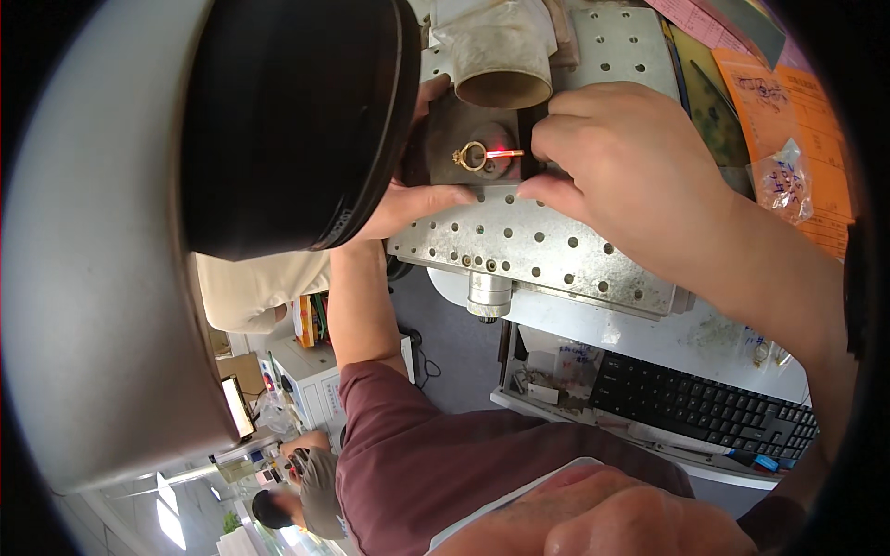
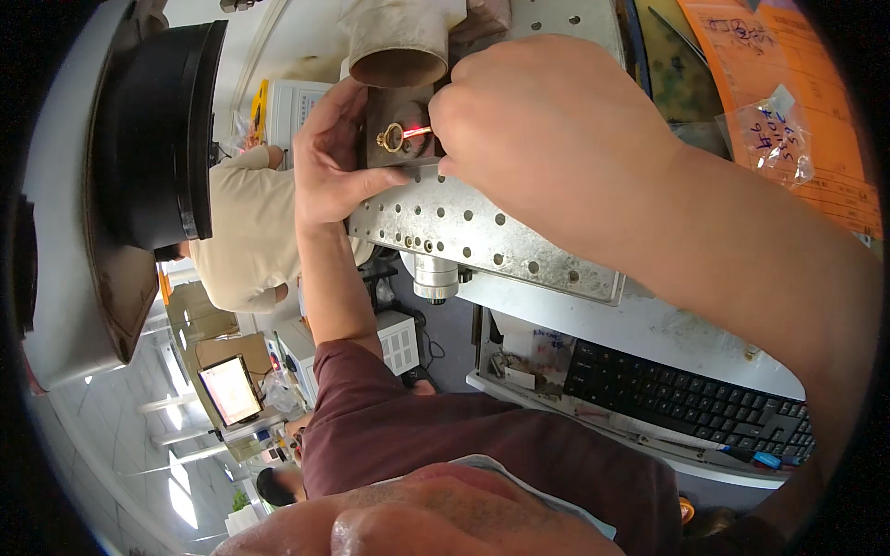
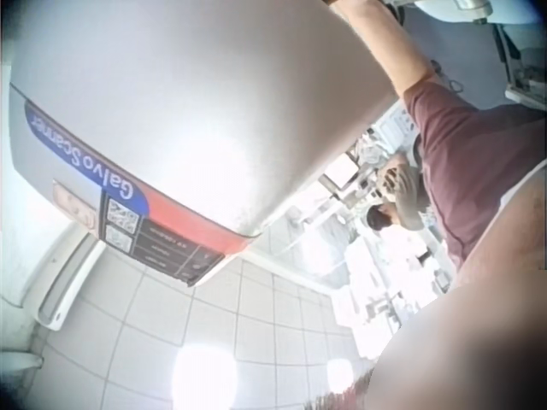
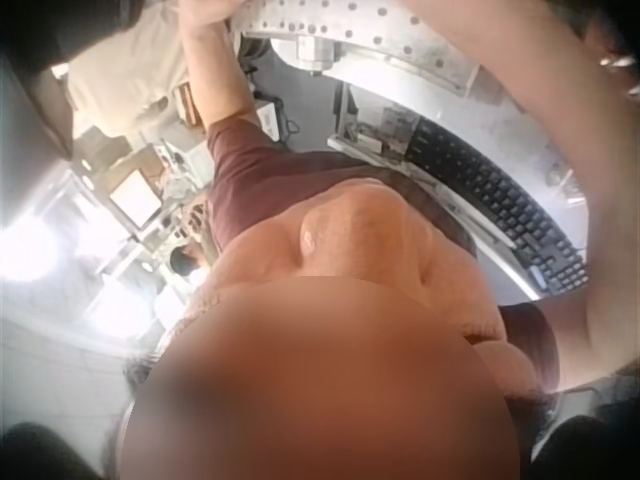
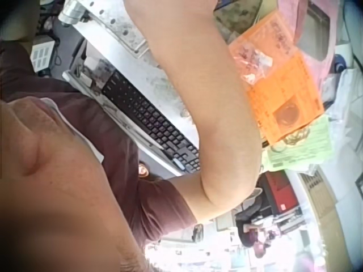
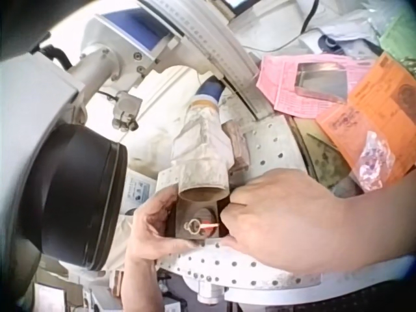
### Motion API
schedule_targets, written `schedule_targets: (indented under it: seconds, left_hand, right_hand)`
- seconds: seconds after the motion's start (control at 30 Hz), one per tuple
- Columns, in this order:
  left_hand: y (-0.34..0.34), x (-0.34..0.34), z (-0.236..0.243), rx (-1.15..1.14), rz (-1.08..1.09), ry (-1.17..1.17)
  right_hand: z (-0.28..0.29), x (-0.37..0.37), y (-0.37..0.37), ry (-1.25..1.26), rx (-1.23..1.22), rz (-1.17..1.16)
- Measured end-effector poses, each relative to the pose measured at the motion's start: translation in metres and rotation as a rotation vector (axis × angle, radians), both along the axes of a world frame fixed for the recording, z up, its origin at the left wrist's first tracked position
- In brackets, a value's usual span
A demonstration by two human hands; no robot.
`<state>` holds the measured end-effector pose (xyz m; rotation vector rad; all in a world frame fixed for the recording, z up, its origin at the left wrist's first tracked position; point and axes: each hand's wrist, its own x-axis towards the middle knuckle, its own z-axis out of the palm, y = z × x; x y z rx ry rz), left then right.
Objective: Engraving a gold ring using a laser marking machine while managing work orders on a computer.
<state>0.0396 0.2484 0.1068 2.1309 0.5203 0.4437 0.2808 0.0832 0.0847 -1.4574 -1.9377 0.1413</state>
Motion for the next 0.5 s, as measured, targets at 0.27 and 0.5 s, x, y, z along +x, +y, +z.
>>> schedule_targets:
  seconds: [0.27, 0.5]
  left_hand:
    - [0.0035, -0.0003, -0.0020, 0.082, -0.080, -0.036]
    - [-0.0003, 0.0015, -0.0024, 0.072, -0.057, -0.011]
  right_hand:
    - [-0.0030, 0.0001, -0.0004, 0.018, 0.055, -0.003]
    - [-0.0041, 0.0005, -0.0007, 0.029, 0.068, -0.001]
